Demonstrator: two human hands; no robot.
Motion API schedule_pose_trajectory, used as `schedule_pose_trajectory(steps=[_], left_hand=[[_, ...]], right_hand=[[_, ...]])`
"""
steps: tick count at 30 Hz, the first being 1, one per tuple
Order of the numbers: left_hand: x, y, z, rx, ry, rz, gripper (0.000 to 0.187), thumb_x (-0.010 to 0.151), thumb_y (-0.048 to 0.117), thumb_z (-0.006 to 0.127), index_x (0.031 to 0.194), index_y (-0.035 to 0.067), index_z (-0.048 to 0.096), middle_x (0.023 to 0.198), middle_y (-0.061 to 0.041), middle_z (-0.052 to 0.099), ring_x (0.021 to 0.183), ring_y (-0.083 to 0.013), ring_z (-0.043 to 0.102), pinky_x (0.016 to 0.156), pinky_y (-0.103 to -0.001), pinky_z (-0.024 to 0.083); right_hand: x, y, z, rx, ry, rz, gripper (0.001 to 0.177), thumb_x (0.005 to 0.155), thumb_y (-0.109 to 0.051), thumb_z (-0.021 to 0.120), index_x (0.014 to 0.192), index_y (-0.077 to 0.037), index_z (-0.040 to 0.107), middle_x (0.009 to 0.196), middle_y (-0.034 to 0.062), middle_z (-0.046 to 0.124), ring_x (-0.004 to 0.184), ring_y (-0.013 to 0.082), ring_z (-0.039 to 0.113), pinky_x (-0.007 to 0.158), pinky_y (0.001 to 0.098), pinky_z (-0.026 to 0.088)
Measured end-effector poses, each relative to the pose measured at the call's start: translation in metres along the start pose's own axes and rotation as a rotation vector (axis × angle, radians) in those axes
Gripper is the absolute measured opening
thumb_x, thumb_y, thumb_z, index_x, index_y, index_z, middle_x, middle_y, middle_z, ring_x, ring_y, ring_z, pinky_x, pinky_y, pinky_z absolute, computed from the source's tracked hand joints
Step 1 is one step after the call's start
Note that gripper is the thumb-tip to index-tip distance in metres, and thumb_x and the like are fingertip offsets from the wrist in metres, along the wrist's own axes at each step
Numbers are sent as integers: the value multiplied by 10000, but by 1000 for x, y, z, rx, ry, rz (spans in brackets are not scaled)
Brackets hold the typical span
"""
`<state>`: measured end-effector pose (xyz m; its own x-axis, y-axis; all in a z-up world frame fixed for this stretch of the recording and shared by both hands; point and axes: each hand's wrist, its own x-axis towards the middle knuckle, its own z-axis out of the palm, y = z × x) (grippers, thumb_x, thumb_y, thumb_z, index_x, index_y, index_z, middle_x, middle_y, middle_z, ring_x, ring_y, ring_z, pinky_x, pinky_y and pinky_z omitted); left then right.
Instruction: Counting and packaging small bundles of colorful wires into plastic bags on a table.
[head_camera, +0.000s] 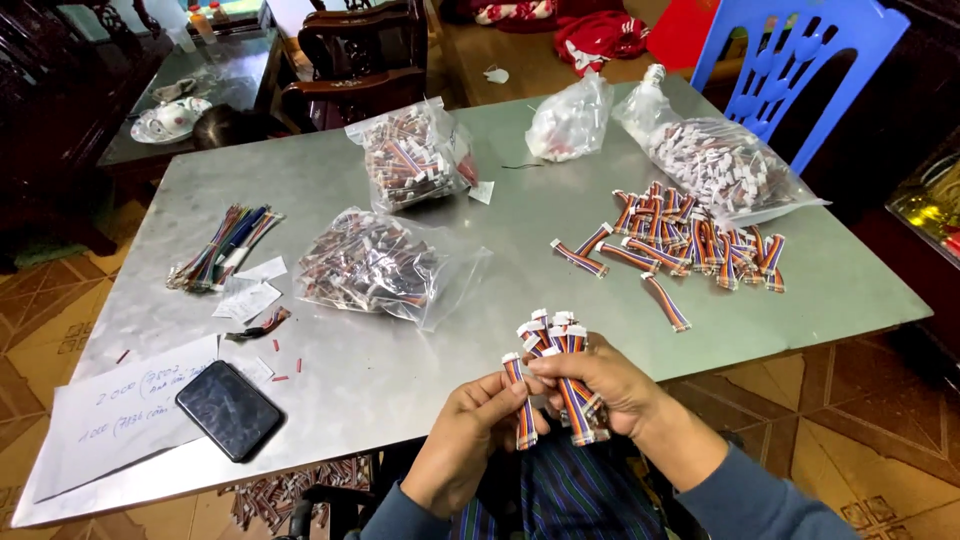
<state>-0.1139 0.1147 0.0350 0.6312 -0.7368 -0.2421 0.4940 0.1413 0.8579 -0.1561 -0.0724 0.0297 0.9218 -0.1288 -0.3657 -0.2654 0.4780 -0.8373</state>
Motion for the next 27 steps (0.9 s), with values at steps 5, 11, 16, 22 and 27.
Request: schedule_pose_trajectory(steps=[5,11,16,22,27], left_hand=[[7,0,0,133,-4,23,193,950,175,680,927,-8,736,805,-203,802,566,-154,665,510,-222,485],[11,20,5,610,36,-10,163,942,149,772,831,31,753,663,-119,755,474,-122,637,454,-202,516],[10,31,12,767,54,76,224,904,169,827,736,47,742,648,-77,761,469,-101,639,455,-210,534],[28,76,-15,1666,562,730,646,818,528,815,1286,189,528,1090,-75,595,769,-234,630,427,-387,522],[90,73,-71,1772,708,706,229,963,324,614,1099,160,530,956,-58,640,670,-372,674,442,-507,467]], right_hand=[[-9,-2,15,-20,94,-14,191,762,-5,858,749,19,669,567,155,639,421,255,608,381,360,515],[-8,-3,13,-114,74,-27,118,766,53,833,723,79,727,589,217,691,492,332,678,451,449,598],[-5,-4,13,-198,92,-179,128,783,44,835,713,79,734,593,170,706,502,243,665,471,371,574],[14,-31,20,-118,211,-114,79,794,103,743,811,143,678,650,291,696,518,357,668,495,484,568],[32,-55,49,-434,21,-106,69,751,80,674,684,70,658,581,209,676,476,231,622,465,346,530]])
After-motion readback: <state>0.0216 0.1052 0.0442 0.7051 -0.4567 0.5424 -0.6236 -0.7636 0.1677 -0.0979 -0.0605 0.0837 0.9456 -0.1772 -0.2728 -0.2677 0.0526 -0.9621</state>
